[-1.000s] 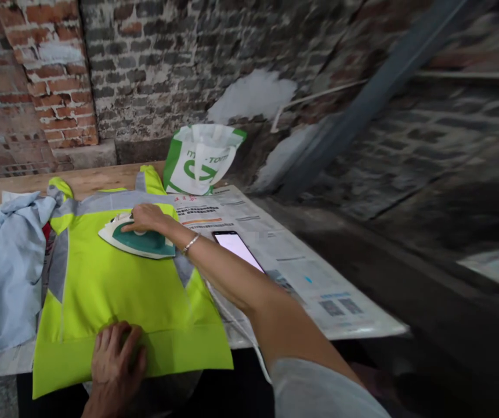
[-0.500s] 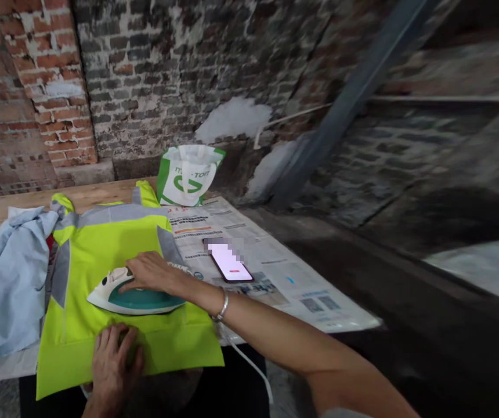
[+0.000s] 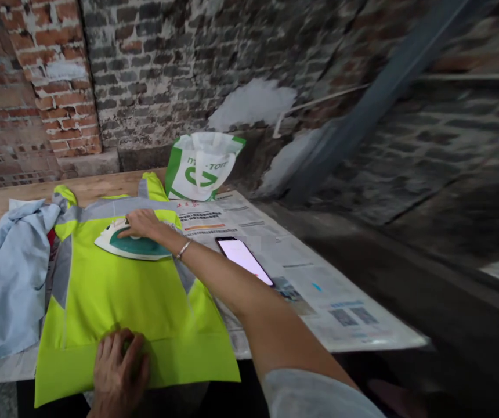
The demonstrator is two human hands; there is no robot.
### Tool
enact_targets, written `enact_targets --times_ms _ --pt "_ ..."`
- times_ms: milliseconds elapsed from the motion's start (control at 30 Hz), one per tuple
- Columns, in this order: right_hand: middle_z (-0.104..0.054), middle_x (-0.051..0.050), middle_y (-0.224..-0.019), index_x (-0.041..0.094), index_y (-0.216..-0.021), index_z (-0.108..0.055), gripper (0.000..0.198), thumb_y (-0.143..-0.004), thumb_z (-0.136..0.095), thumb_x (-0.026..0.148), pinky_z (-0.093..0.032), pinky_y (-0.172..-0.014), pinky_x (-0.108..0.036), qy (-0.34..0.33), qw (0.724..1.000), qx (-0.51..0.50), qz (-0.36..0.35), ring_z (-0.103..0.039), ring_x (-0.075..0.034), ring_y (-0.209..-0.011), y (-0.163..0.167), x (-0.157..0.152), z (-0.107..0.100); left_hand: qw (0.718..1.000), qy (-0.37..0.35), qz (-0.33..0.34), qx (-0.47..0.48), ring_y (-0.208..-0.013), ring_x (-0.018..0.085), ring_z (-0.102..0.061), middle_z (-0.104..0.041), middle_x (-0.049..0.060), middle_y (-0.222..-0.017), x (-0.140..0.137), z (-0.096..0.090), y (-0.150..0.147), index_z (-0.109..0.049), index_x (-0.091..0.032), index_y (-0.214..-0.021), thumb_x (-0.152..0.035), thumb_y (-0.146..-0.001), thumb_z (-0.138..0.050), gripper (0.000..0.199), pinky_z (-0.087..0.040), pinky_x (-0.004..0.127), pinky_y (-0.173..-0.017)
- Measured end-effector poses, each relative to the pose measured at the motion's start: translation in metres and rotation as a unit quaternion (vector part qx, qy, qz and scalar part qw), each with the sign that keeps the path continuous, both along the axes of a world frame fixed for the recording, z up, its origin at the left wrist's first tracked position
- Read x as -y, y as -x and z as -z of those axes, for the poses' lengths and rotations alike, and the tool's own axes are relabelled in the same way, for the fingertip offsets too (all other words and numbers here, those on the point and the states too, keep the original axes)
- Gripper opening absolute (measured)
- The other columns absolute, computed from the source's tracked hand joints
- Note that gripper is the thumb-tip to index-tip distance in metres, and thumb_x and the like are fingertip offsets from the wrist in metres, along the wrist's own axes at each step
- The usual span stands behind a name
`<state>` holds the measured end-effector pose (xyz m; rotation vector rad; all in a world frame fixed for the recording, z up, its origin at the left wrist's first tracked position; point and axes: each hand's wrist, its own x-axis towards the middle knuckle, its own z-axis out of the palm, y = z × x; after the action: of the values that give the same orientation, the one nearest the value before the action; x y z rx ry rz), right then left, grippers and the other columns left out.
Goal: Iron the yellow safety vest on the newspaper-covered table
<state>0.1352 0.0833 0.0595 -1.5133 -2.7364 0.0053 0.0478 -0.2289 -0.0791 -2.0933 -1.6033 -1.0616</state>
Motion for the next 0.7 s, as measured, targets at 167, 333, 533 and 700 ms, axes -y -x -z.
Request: enact_targets --times_ms 167,333,533,700 --pt "-0.077 -0.021 -0.123 0.016 -0.119 -0.078 0.075 -0.087 -0.062 0.082 -0.053 -0.091 -0.037 0.000 0.999 -0.015 0.046 -0.069 -0.036 -0.119 0.006 -0.060 0.007 1.000 0.011 -0.012 0.010 -0.091 0.025 -0.066 -0.073 0.008 -0.103 0.003 0.008 -0.003 -0.068 -0.024 -0.118 -0.018 -0.094 -0.058 0.026 -0.049 0.040 -0.083" --pt "-0.074 -0.027 -0.124 0.008 -0.121 -0.076 0.079 -0.088 -0.065 0.078 -0.052 -0.096 -0.042 -0.002 0.997 -0.034 0.074 -0.068 -0.041 -0.120 0.007 -0.087 0.008 0.999 0.037 -0.013 0.009 -0.097 0.026 -0.066 -0.073 0.008 -0.107 0.004 0.012 -0.005 -0.068 -0.025 -0.121 -0.018 -0.093 -0.062 0.030 -0.049 0.041 -0.088" --pt "-0.077 -0.022 -0.120 0.013 -0.115 -0.078 0.076 -0.083 -0.069 0.081 -0.054 -0.083 -0.036 0.054 0.997 -0.021 0.040 -0.072 -0.037 -0.112 0.001 -0.069 0.000 0.999 0.018 -0.009 0.034 -0.096 0.027 -0.065 -0.072 0.010 -0.106 0.003 0.017 -0.006 -0.067 -0.024 -0.120 -0.017 -0.094 -0.058 0.028 -0.048 0.044 -0.087" --pt "-0.081 -0.014 -0.111 0.021 -0.106 -0.081 0.063 -0.083 -0.070 0.079 -0.049 -0.075 -0.029 0.057 0.998 0.003 -0.036 -0.075 -0.031 -0.106 -0.008 -0.017 -0.004 0.999 0.039 0.006 0.012 -0.090 0.027 -0.066 -0.072 0.010 -0.104 0.002 0.009 -0.002 -0.067 -0.023 -0.119 -0.017 -0.093 -0.058 0.028 -0.051 0.044 -0.079"
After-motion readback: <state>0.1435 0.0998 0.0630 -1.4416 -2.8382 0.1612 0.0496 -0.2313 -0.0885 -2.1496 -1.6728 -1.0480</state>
